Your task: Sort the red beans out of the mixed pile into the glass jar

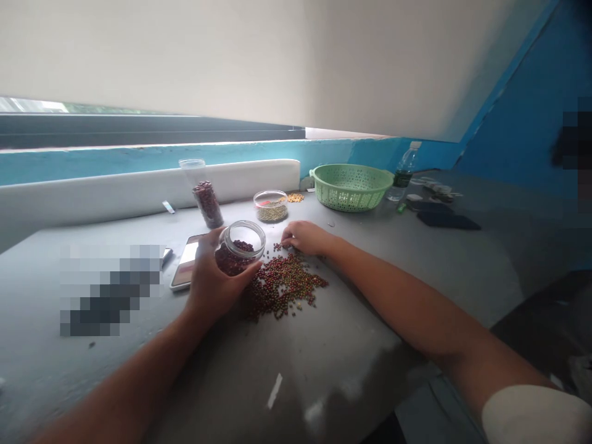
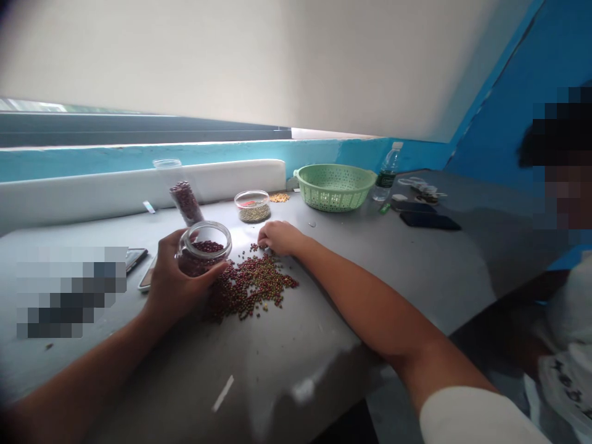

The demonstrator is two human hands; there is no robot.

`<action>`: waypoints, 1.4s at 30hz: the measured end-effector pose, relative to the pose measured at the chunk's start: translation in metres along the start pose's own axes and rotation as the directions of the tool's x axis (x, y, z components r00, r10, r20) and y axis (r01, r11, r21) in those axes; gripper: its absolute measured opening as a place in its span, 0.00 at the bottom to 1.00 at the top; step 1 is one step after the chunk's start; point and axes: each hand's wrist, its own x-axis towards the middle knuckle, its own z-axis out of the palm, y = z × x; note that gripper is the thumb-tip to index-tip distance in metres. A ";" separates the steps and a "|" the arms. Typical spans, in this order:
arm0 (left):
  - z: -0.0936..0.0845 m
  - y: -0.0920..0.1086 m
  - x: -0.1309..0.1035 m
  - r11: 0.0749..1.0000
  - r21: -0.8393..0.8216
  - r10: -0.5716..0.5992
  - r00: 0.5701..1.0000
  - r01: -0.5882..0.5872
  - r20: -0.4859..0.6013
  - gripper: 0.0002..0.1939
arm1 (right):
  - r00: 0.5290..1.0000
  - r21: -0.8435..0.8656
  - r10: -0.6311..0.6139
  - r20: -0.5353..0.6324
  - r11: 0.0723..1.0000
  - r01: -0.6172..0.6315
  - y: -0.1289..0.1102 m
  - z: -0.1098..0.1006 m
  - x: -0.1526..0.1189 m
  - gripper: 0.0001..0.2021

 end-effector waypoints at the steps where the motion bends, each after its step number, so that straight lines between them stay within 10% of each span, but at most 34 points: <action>1: 0.000 0.000 0.000 1.000 -0.002 0.000 1.000 0.000 0.001 0.47 | 1.000 0.001 0.006 -0.010 1.000 -0.006 0.000 -0.001 0.000 0.08; 42: 0.001 -0.010 -0.001 0.997 0.032 0.074 0.997 -0.075 0.027 0.47 | 0.996 -0.065 0.072 0.054 0.996 -0.069 -0.009 0.001 0.000 0.09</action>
